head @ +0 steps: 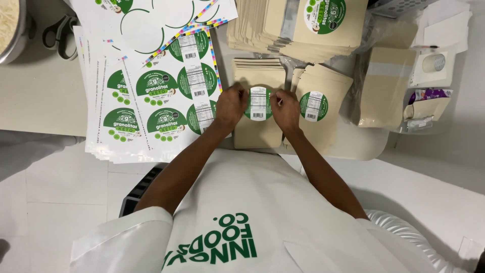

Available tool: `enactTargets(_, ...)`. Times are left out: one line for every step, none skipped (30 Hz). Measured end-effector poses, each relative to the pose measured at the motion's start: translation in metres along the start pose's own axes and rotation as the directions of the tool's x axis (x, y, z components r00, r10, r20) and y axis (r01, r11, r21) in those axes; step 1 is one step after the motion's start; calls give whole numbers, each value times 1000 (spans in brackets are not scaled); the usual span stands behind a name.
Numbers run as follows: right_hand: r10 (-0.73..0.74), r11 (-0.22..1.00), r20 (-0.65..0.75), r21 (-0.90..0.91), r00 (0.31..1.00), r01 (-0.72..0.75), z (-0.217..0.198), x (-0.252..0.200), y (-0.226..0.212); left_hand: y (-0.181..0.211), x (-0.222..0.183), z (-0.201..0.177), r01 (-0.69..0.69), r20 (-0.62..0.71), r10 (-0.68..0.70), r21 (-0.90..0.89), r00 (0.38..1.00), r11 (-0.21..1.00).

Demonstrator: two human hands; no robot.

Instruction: Manually applying circular product labels to the front of paper pouches at a packaging station.

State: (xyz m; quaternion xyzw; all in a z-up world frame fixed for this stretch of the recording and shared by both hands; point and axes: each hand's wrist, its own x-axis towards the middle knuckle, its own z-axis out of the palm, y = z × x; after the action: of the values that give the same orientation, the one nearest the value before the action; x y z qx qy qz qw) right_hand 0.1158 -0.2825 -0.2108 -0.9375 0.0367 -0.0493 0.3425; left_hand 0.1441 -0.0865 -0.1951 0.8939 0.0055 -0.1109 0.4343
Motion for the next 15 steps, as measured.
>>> enactTargets(0, 1000, 0, 0, 1000, 0, 4, 3, 3, -5, 5, 7, 0, 0, 0, 0, 1000, 1000)
enactTargets(-27, 997, -22, -68, 999, 25, 8, 6, 6, -10, 9, 14, -6, 29, 5, 51, 1000, 999)
enactTargets(-56, 990, -40, -135, 998, 50, 13, 10, 9, -16, 14, 20, -12, 57, 6, 103, 998, 995)
enactTargets(-57, 990, -39, -134, 998, 51, 14, 11, 10, -21, 19, 29, -10, 56, 4, 104, 998, 995)
enactTargets(-117, 962, -42, -253, 992, 103, 15, 11, 11, -27, 22, 39, -21, 88, 4, 190, 996, 981)
enactTargets(-178, 918, -39, -368, 983, 151, 15, 11, 11, -32, 26, 48, -35, 121, 2, 275, 993, 961)
enactTargets(-177, 918, -38, -368, 983, 151, 15, 11, 10, -30, 25, 46, -34, 122, 0, 275, 993, 961)
enactTargets(-209, 865, -44, -473, 977, 164, 14, 11, 10, -27, 24, 43, -47, 172, -22, 384, 985, 922)
enactTargets(-241, 802, -46, -572, 969, 172, 14, 10, 9, -24, 23, 41, -66, 219, -49, 488, 974, 871)
enactTargets(-240, 802, -46, -572, 970, 172, 9, 8, -4, -22, 25, 32, -66, 220, -50, 488, 974, 870)
enactTargets(-239, 775, -47, -611, 970, 162, 4, 6, -17, -20, 28, 23, -131, 161, 61, 469, 985, 873)
enactTargets(-239, 747, -49, -648, 970, 151, -1, 4, -30, -18, 30, 14, -197, 99, 171, 454, 980, 869)
enactTargets(-239, 747, -48, -647, 970, 152, 4, 4, -31, -18, 32, 9, -196, 99, 169, 454, 981, 869)
enactTargets(-221, 746, -61, -654, 973, 128, 8, 3, -33, -19, 34, 3, -276, 25, 321, 575, 947, 770)
enactTargets(-204, 745, -75, -659, 976, 105, 14, 3, -35, -19, 35, -3, -326, -26, 473, 690, 881, 646)
